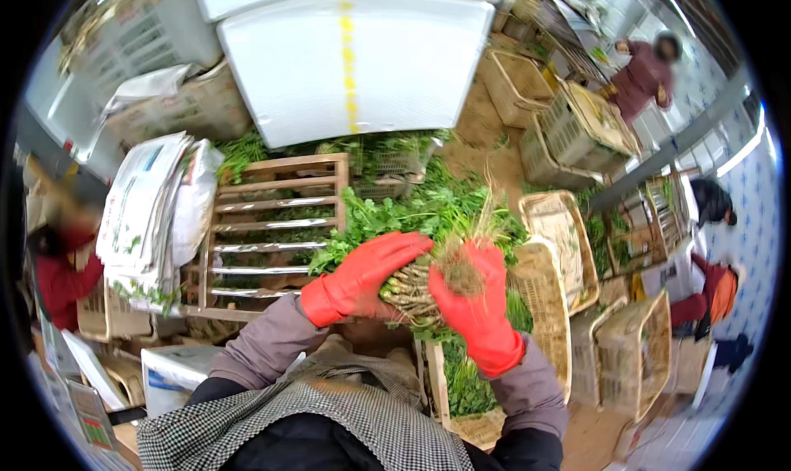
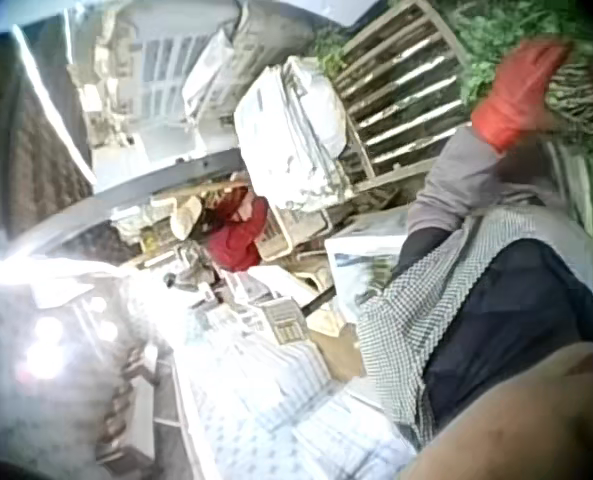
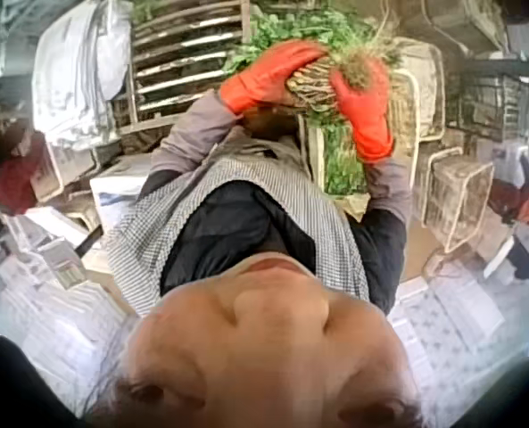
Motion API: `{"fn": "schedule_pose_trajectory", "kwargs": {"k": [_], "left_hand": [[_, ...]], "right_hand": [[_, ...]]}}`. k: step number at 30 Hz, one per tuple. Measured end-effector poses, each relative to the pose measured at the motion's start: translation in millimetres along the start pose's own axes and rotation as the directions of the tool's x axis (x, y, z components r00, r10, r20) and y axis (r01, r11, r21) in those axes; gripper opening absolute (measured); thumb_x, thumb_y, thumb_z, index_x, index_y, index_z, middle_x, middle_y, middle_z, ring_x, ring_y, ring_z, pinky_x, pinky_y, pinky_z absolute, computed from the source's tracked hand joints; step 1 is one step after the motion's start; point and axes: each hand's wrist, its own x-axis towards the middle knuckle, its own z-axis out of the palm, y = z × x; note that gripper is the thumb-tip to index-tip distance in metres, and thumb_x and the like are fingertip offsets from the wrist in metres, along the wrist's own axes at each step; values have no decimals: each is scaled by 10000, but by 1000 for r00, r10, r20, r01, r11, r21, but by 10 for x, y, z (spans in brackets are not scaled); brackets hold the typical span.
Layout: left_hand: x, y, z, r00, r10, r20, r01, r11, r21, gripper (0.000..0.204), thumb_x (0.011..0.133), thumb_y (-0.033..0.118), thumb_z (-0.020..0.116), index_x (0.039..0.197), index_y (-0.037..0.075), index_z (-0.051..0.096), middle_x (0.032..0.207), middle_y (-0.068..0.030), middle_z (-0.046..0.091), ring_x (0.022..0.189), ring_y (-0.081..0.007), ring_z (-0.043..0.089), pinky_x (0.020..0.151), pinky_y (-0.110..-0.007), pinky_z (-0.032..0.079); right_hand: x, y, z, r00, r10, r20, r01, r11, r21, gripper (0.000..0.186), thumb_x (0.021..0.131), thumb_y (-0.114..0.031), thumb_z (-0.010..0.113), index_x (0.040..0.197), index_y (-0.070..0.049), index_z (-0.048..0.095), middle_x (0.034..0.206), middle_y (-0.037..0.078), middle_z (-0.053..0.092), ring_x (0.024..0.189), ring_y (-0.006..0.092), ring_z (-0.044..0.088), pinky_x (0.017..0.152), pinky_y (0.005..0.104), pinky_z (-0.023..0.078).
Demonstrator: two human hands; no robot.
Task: The person repeatedly picks up bunches of leafy green vegetables from a wooden crate, aligns them by hand, and places them into a white plastic basket. The person also moves a stack of newspapers aside to access the vegetables.
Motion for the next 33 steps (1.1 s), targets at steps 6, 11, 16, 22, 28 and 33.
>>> {"fn": "schedule_pose_trajectory", "kwargs": {"k": [6, 11, 16, 22, 28, 33], "left_hand": [[-1021, -462, -1142, 909, -366, -199, 291, 899, -328, 1043, 620, 354, 899, 1462, 25, 379, 1314, -187, 582, 1207, -253, 567, 1038, -364, 436], [-2018, -1398, -1814, 529, -846, -69, 774, 515, -368, 911, 729, 404, 832, 1420, -25, 421, 1335, -166, 573, 1218, -235, 544, 1021, -371, 436], [-2966, -1987, -1635, 97, -927, -361, 979, 154, -132, 913, 797, 448, 747, 1459, -37, 348, 1462, -249, 429, 1363, -346, 417, 1124, -389, 339], [-3113, -2078, -1719, 144, -926, -349, 973, 197, -122, 897, 787, 468, 739, 1450, -17, 381, 1450, -230, 455, 1334, -340, 458, 1101, -397, 367], [-2178, -1087, -1436, 401, -582, -707, 910, 342, 234, 475, 856, 263, 703, 1270, 56, 595, 1239, -181, 626, 1162, -357, 580, 1018, -425, 451], [-1187, -1152, -704, 797, -590, -127, 582, 697, 418, 504, 782, 279, 747, 1230, 81, 623, 1276, -141, 606, 1281, -315, 496, 1095, -473, 356]], "right_hand": [[1137, -840, 1288, 796, 277, 539, -474, 839, 269, 387, 829, -174, 666, 1163, 9, 597, 949, 79, 675, 851, 179, 630, 769, 321, 502], [1383, -839, 2773, 698, 39, 715, -242, 953, 184, 719, 888, -494, 623, 1422, -48, 436, 1414, 209, 452, 1302, 300, 440, 1039, 410, 385], [47, -470, 3675, 671, -162, 724, 365, 922, -132, 733, 869, -499, 644, 1488, -195, 396, 1580, 225, 205, 1457, 440, 149, 1141, 590, 160], [162, -276, 3389, 621, -301, 723, 371, 926, 67, 663, 856, -431, 665, 1445, -210, 456, 1541, 199, 312, 1428, 482, 192, 1145, 594, 140], [1058, 584, 2731, 690, 61, 721, -400, 862, 310, 380, 930, -328, 608, 1198, -63, 660, 1013, 112, 710, 933, 210, 671, 869, 325, 489], [1582, 1193, 3527, 396, 195, 897, -431, 902, -5, 610, 968, -495, 500, 1287, 19, 581, 1198, 149, 661, 1136, 239, 599, 989, 339, 426]]}}
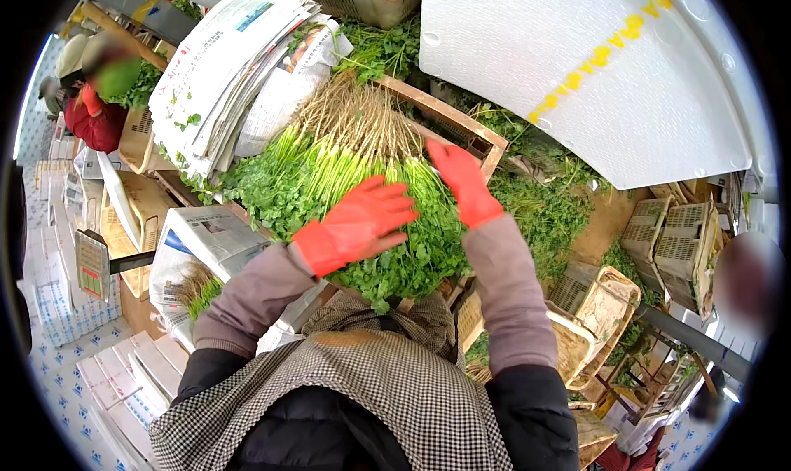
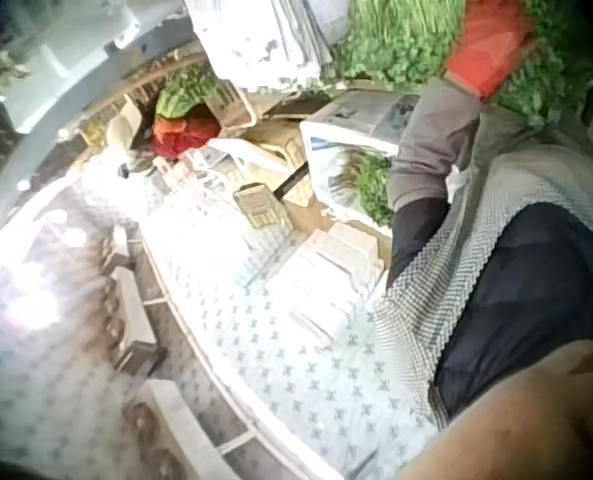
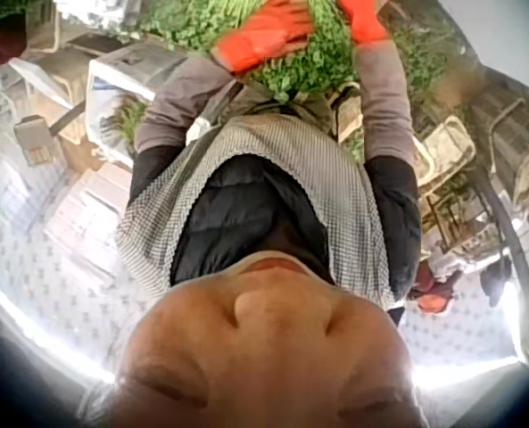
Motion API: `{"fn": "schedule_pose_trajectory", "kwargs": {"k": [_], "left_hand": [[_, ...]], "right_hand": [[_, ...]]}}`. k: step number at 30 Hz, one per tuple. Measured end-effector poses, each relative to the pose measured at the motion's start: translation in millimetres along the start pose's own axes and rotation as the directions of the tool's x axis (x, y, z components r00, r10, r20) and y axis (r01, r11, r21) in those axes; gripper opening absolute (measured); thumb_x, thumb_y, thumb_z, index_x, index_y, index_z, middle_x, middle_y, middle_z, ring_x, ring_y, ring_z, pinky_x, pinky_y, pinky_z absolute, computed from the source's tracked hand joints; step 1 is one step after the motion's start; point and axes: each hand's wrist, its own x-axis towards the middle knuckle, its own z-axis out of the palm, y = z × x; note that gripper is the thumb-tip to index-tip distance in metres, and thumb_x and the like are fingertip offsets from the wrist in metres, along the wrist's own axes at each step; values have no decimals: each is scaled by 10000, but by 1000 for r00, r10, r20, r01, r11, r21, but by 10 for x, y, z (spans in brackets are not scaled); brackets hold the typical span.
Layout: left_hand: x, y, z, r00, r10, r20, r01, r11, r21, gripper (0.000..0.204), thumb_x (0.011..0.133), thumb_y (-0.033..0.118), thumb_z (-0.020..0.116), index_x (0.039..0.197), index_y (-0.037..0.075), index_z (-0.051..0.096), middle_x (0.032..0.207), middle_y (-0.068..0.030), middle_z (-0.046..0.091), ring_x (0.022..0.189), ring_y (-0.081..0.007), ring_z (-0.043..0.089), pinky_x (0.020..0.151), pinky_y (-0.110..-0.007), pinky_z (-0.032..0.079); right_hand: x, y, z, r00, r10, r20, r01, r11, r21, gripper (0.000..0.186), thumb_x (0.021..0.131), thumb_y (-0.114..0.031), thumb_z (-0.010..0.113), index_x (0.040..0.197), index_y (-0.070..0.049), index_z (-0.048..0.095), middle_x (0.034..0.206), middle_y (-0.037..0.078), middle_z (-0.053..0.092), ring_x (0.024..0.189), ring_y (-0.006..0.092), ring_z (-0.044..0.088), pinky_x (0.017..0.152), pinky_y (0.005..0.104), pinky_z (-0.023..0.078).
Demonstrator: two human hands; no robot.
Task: The person repeatedly picks up bunches of leafy green vegetables from a wooden crate, aligns them by hand, and places them into a white plastic basket. The person also moves a stack of newspapers aside to access the vegetables.
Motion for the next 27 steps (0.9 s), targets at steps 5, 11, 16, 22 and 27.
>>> {"fn": "schedule_pose_trajectory", "kwargs": {"k": [5, 11, 16, 22, 27], "left_hand": [[-266, -241, -22, 990, -140, 16, 138, 985, 100, 1051, 633, 475, 806, 1492, 90, 337, 1523, -190, 331, 1415, -354, 317, 1157, -471, 258], [-490, -441, 87, 909, -395, -136, 397, 918, -12, 1316, 415, 527, 857, 1506, 50, 297, 1544, -133, 330, 1441, -338, 277, 1176, -458, 212], [-400, -489, 186, 899, -417, -133, 418, 908, -17, 1268, 452, 535, 856, 1499, 60, 321, 1541, -121, 344, 1437, -316, 287, 1175, -453, 224], [-437, -561, -2, 898, -421, -127, 417, 907, -63, 1073, 647, 505, 787, 1503, 64, 315, 1541, -108, 346, 1448, -313, 266, 1183, -456, 207], [-254, -444, -17, 872, -450, -192, 441, 893, -87, 781, 773, 383, 726, 1398, -4, 461, 1480, -172, 418, 1435, -322, 297, 1184, -457, 205]], "right_hand": [[305, -226, 561, 990, -125, 58, 122, 991, 54, 723, 898, -520, 615, 1348, 37, 511, 1322, 172, 582, 1196, 241, 555, 1021, 358, 403], [88, -327, 507, 990, -35, 135, -38, 862, 505, 865, 848, -451, 711, 1438, 75, 360, 1396, 209, 504, 1304, 248, 475, 1080, 342, 363], [171, -605, 553, 947, -241, 214, 158, 926, 343, 715, 834, -338, 740, 1374, 44, 470, 1305, 176, 591, 1216, 244, 543, 1029, 328, 402], [-193, -405, 217, 975, 217, 42, -214, 885, 413, 551, 850, -203, 733, 1317, 18, 541, 1195, 90, 659, 1080, 192, 619, 954, 319, 461], [-493, -176, 122, 999, 47, -6, -36, 821, 569, 536, 832, -67, 738, 1326, -4, 542, 1212, 73, 648, 1094, 187, 612, 988, 327, 449]]}}
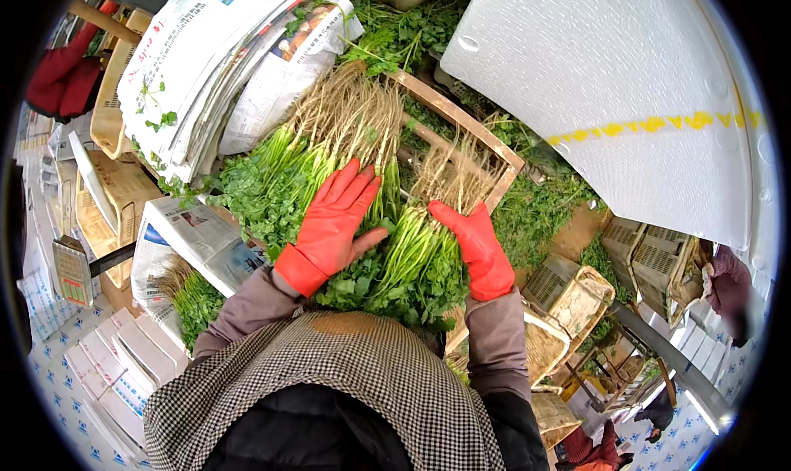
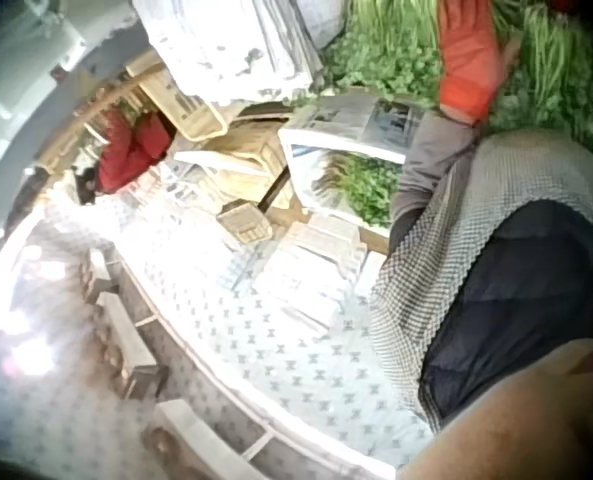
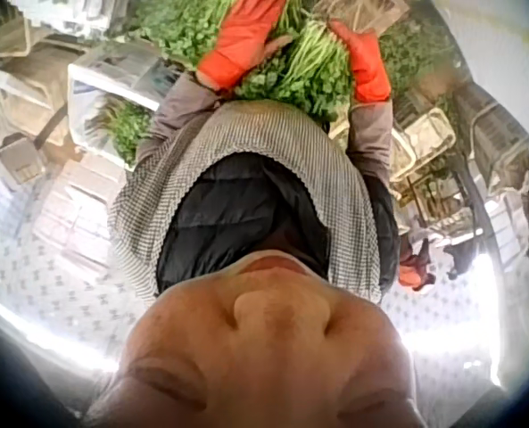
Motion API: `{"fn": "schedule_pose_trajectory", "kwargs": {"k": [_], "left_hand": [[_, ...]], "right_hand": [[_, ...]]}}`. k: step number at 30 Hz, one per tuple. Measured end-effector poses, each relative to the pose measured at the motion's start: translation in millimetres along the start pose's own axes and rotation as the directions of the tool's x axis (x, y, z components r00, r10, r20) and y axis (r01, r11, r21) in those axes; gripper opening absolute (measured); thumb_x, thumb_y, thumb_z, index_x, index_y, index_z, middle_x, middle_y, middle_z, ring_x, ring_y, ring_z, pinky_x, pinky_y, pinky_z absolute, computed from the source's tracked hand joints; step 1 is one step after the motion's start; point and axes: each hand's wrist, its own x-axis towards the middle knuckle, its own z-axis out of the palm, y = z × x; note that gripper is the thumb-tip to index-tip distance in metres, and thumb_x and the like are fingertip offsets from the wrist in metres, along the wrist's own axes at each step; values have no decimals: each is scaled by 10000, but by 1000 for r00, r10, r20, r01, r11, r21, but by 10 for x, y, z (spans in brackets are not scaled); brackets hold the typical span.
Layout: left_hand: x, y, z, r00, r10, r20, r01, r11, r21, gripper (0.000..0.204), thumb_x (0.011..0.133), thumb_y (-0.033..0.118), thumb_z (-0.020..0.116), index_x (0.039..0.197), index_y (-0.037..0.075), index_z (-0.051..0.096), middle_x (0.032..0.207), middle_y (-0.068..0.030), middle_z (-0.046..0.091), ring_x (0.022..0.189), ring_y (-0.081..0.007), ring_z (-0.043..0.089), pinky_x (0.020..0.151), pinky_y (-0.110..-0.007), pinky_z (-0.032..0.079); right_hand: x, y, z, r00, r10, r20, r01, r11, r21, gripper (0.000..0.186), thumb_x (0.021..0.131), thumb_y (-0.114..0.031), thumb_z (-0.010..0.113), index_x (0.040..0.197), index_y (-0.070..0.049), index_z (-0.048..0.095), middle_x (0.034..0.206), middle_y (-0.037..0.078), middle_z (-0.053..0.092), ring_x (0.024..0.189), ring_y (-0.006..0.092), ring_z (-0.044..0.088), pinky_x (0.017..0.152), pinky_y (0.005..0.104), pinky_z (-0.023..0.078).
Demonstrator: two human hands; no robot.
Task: The person repeatedly picks up bunches of leafy green vegetables from a wooden crate, aligns them by hand, and places them into a white plastic basket. The person also moves a stack of newspapers aside to access the vegetables.
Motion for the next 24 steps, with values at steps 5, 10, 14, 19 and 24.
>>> {"fn": "schedule_pose_trajectory", "kwargs": {"k": [5, 10, 14, 19, 24], "left_hand": [[143, 259, 284, 995, 92, 36, -97, 978, 185, 503, 884, 334, 578, 1217, -42, 585, 1394, -188, 502, 1430, -350, 303, 1189, -539, 156], [224, 388, 376, 978, 198, 58, -203, 975, 96, 478, 890, 334, 569, 1194, -34, 604, 1372, -149, 534, 1421, -343, 317, 1204, -533, 137], [128, 163, 108, 981, 61, 186, -90, 984, 152, 550, 811, 322, 683, 1268, 31, 588, 1340, -94, 571, 1386, -281, 387, 1195, -511, 173], [-32, 3, 13, 991, 111, 75, -122, 977, 176, 581, 752, 245, 731, 1291, 86, 584, 1321, -66, 581, 1373, -258, 400, 1176, -558, 178], [66, 160, 205, 980, 169, 108, -183, 975, 129, 445, 751, 243, 726, 1178, 137, 663, 1323, -95, 576, 1375, -309, 391, 1172, -596, 142]], "right_hand": [[34, -213, 139, 996, 15, 93, -13, 1000, -19, 572, 836, -81, 737, 1358, -12, 512, 1278, 69, 614, 1143, 175, 580, 1015, 326, 430], [87, -226, 164, 991, -9, 136, 26, 991, -128, 610, 829, -231, 771, 1341, -14, 523, 1243, 80, 633, 1104, 175, 596, 974, 321, 447], [-13, -93, -20, 981, 49, -189, -110, 936, -333, 422, 859, -255, 745, 1187, -9, 642, 1038, 59, 717, 962, 136, 638, 880, 287, 484], [-155, -35, -181, 997, -65, -37, 63, 996, -58, 171, 933, -114, 648, 1088, -48, 673, 1038, 41, 726, 927, 95, 623, 826, 271, 490], [-164, -73, -150, 996, -89, 4, 89, 995, -54, 128, 934, -106, 644, 1031, -39, 695, 958, 8, 722, 891, 92, 623, 814, 267, 490]]}}
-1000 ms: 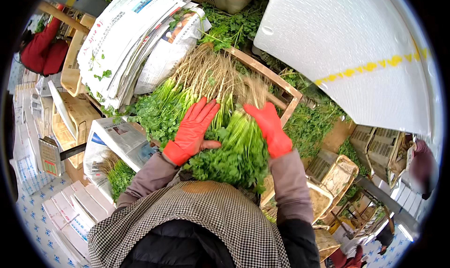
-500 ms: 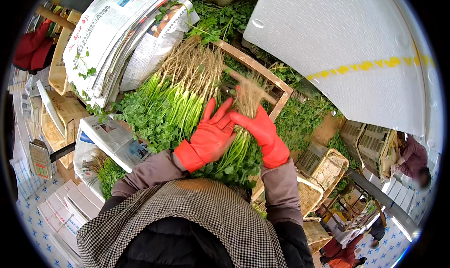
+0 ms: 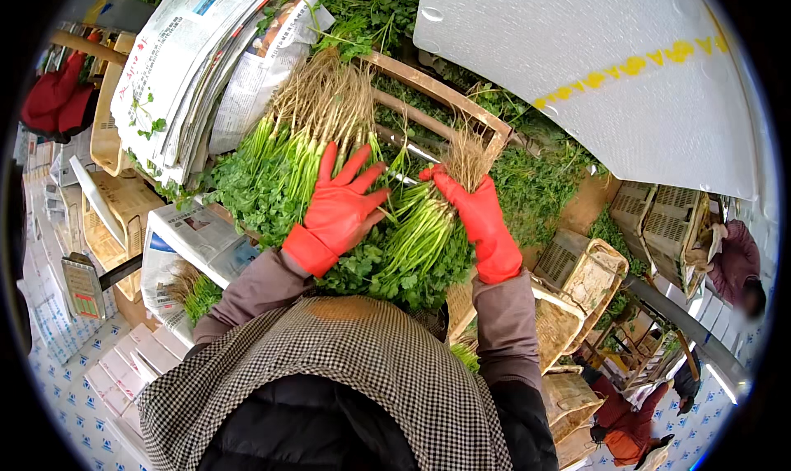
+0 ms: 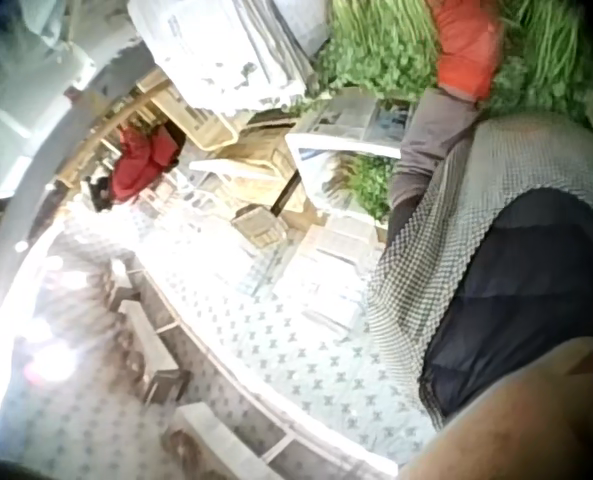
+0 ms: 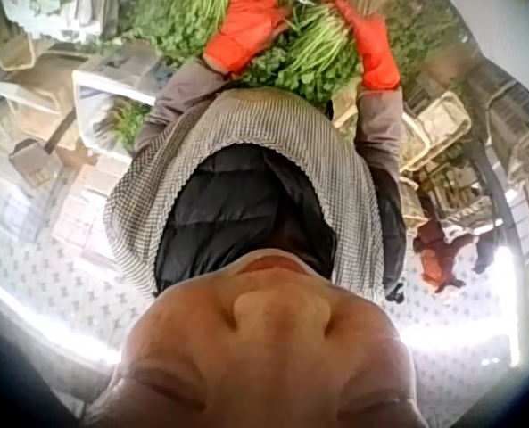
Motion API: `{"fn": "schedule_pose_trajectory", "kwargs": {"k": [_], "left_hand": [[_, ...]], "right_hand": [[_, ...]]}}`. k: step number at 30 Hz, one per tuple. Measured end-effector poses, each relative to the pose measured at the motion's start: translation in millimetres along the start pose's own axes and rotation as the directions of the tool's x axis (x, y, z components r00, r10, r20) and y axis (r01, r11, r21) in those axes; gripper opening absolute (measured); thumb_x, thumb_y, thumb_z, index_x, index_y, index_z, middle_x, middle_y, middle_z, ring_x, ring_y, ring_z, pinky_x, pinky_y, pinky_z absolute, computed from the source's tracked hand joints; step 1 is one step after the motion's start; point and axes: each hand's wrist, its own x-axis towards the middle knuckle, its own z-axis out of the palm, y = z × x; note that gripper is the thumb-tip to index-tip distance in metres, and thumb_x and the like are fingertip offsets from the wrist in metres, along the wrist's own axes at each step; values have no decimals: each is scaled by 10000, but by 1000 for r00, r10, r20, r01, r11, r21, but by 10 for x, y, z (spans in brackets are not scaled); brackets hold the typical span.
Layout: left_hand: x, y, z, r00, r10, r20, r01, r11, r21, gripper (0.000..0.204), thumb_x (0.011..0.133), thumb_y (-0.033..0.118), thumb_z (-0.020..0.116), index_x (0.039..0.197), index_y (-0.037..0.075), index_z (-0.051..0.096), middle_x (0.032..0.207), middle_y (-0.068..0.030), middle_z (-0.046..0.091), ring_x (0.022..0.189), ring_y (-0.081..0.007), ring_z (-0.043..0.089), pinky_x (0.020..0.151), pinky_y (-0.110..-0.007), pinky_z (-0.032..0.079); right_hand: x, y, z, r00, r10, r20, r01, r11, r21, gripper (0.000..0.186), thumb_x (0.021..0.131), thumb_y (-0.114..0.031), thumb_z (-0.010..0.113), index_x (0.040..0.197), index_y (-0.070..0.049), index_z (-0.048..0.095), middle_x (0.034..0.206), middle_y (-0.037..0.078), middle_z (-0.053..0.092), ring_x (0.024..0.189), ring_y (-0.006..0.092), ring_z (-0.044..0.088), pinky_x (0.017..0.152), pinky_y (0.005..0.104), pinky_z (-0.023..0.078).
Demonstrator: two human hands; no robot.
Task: The person repeatedly picks up bunches of leafy green vegetables from a wooden crate, aligns them by hand, and places them into a white plastic basket. The person also moves a stack of newspapers aside to access the vegetables.
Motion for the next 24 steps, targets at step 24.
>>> {"fn": "schedule_pose_trajectory", "kwargs": {"k": [24], "left_hand": [[348, -170, 106, 992, -121, -43, 127, 976, 178, 392, 819, 149, 595, 1205, 89, 618, 1299, -120, 592, 1331, -310, 451, 1149, -506, 254]], "right_hand": [[1221, 173, 301, 960, 134, 246, -18, 907, -421, 551, 838, -228, 726, 1296, 29, 558, 1169, 98, 663, 1048, 183, 603, 937, 316, 458]]}}
